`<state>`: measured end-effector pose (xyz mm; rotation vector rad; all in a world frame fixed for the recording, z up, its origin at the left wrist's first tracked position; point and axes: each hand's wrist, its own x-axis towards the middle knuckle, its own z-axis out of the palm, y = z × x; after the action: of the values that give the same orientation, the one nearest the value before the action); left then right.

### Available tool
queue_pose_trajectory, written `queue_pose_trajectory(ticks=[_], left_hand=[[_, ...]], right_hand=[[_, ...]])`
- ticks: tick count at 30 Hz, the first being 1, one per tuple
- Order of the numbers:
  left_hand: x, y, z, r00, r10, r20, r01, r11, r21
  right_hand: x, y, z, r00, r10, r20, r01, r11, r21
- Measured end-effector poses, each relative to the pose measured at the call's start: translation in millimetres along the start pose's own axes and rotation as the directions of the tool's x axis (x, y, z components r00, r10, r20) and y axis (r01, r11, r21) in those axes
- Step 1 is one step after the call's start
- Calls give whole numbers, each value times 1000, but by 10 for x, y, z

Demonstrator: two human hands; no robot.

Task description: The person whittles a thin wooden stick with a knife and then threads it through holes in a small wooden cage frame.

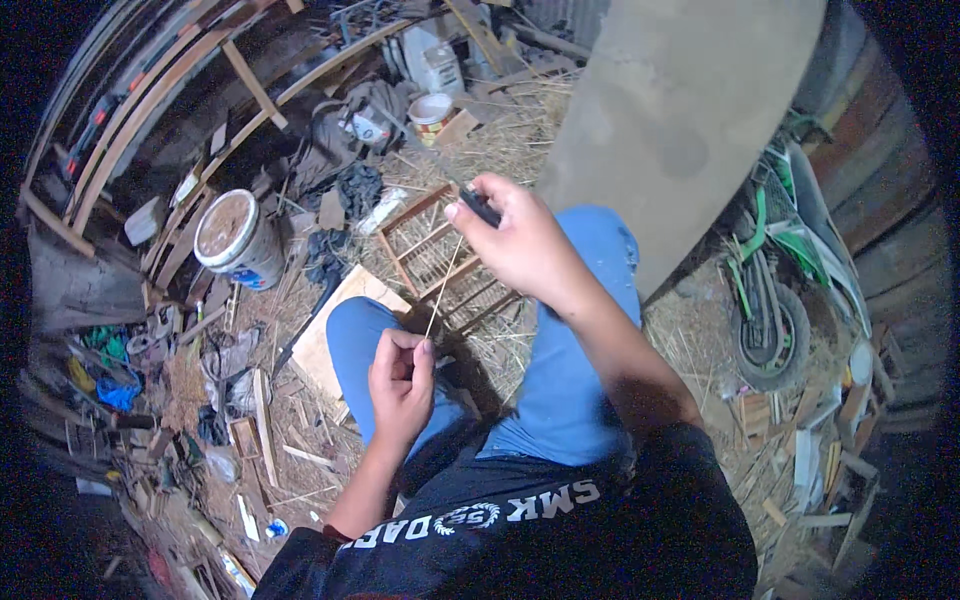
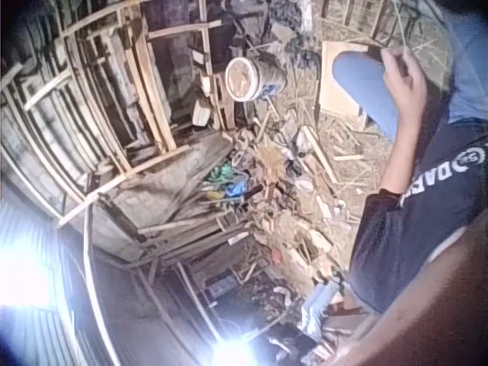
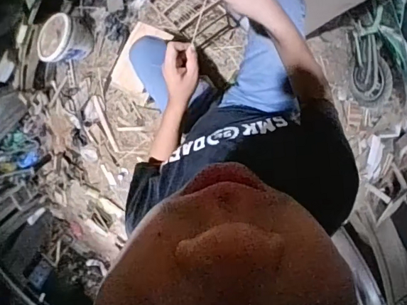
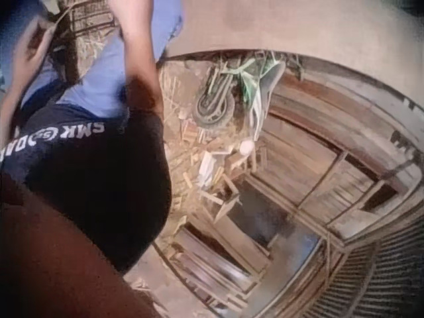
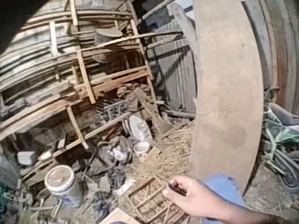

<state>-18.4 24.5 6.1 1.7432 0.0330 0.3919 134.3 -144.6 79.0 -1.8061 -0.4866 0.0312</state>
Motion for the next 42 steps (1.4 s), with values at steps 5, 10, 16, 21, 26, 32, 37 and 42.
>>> queue_pose_trajectory(ticks=[5,10,16,21,26,32,37,42], left_hand=[[107,19,-43,998,17,-59,-14,999,52],[220,51,3,996,61,-69,-53,993,105],[280,7,62,997,49,-65,-43,994,99],[285,-76,65,997,41,-61,-34,992,119],[305,-60,63,999,1,-52,5,993,120],[321,-82,6,1000,-11,-29,14,993,117],[285,-97,-82,1000,-21,-22,24,991,134],[257,-139,-110,1000,-13,3,13,991,134]], right_hand=[[5,-46,49,988,134,72,-152,904,399],[-13,22,95,987,142,77,-161,851,500],[-17,118,136,988,146,51,-151,841,519],[-14,164,171,992,130,2,-114,858,502],[-1,279,188,995,97,-33,-72,891,447],[-5,275,130,989,137,-55,-97,888,450],[0,263,72,981,136,-135,-52,867,495],[-48,181,-39,962,159,-224,-23,858,513]])
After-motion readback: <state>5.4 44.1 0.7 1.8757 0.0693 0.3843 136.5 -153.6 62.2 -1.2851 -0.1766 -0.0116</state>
